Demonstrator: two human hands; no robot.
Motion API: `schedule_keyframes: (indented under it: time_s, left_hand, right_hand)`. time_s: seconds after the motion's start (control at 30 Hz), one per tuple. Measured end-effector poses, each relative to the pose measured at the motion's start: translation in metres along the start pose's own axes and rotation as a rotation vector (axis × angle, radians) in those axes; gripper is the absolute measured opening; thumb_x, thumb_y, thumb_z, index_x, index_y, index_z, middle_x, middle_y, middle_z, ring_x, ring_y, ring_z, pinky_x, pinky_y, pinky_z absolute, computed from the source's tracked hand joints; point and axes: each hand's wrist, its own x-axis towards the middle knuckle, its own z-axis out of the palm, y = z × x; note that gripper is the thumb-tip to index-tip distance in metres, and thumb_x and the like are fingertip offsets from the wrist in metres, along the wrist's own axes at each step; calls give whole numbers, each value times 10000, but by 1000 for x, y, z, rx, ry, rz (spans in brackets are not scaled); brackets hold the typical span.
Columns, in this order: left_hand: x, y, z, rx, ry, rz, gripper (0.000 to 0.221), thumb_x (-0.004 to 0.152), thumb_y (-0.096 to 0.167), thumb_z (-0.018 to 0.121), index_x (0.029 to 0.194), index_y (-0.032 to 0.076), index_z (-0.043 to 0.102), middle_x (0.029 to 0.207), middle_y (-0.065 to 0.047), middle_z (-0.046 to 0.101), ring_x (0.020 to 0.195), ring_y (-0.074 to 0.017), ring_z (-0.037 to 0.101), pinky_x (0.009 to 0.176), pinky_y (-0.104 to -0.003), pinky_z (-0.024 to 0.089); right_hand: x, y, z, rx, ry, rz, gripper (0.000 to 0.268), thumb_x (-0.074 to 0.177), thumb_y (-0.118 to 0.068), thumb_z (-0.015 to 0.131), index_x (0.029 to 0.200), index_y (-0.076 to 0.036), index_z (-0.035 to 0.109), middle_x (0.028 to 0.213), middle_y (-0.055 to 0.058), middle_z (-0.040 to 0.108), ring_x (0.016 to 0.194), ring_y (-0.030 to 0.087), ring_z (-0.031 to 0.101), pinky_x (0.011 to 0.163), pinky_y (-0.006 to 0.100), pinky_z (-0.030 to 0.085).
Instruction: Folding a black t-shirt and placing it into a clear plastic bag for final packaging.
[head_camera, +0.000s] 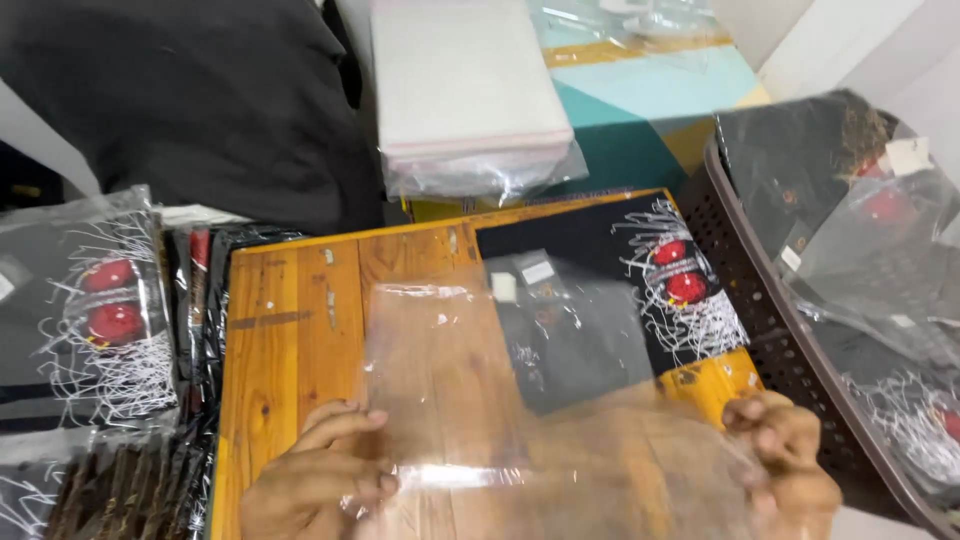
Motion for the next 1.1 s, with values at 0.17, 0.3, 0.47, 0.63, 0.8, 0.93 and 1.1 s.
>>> schedule_keyframes:
  time_s: [0.17, 0.3, 0.47, 0.63, 0.8, 0.93, 1.1]
  left_hand:
    - [-5, -31, -28, -144, -450, 39, 225, 954, 342, 672, 881, 189, 819, 1077, -20, 827, 1198, -301, 723, 1207, -574, 324]
    - [-34, -114, -33, 2, -913, -236, 320, 927, 456, 704, 1141, 248, 819, 1517, -98, 609, 1501, -334, 384, 1192, -603, 44]
    - [-26, -64, -57, 101, -375, -785, 370, 818, 63, 736, 1182, 128, 738, 1315, -5, 742, 915, -143, 755, 752, -273, 684]
    - [1, -59, -13, 154, -261, -1152, 411, 914, 309, 680, 1289, 141, 665, 1149, -18, 766, 1057, -148, 719, 923, -286, 578]
    - [15, -64, -1, 176, -370, -1161, 731, 917, 363, 702, 1541, 164, 375, 961, -18, 599, 868, -143, 596, 775, -303, 517]
    - [-5, -100, 7, 736, -418, -847, 427, 944, 394, 627, 1271, 136, 531, 929, -76, 687, 893, -283, 665, 787, -430, 506]
    - [-23, -125, 15, 930, -378, -579, 237, 920, 359, 653, 979, 129, 658, 941, -95, 641, 931, -323, 602, 861, -461, 478]
  right_hand:
    - [57, -38, 34, 221, -509, 230, 354, 1047, -457, 587, 784, -219, 592, 680, 25, 554, 667, 237, 513, 690, 416, 443]
    - [23, 3, -10, 425, -756, 435, 459, 1091, -372, 530, 1116, 17, 772, 766, 113, 760, 658, 222, 698, 753, 439, 517]
    - [23, 10, 21, -542, -168, 1390, 443, 1055, -225, 568, 1034, 141, 816, 836, 213, 738, 643, 273, 610, 503, 362, 433]
    - [35, 18, 49, -746, -343, 1337, 392, 982, -367, 603, 1008, -39, 817, 794, 106, 780, 631, 184, 608, 578, 292, 420]
    - [47, 15, 57, -874, -501, 1179, 266, 989, -323, 617, 1016, -152, 819, 812, 13, 757, 725, 151, 591, 712, 281, 434]
    - [45, 17, 52, -687, -320, 1177, 297, 1047, -268, 564, 1127, -102, 796, 944, 59, 759, 861, 204, 637, 838, 330, 477]
    - [53, 25, 67, -571, -354, 1237, 334, 1059, -229, 473, 1241, -114, 727, 1178, 71, 794, 1109, 243, 711, 997, 446, 562]
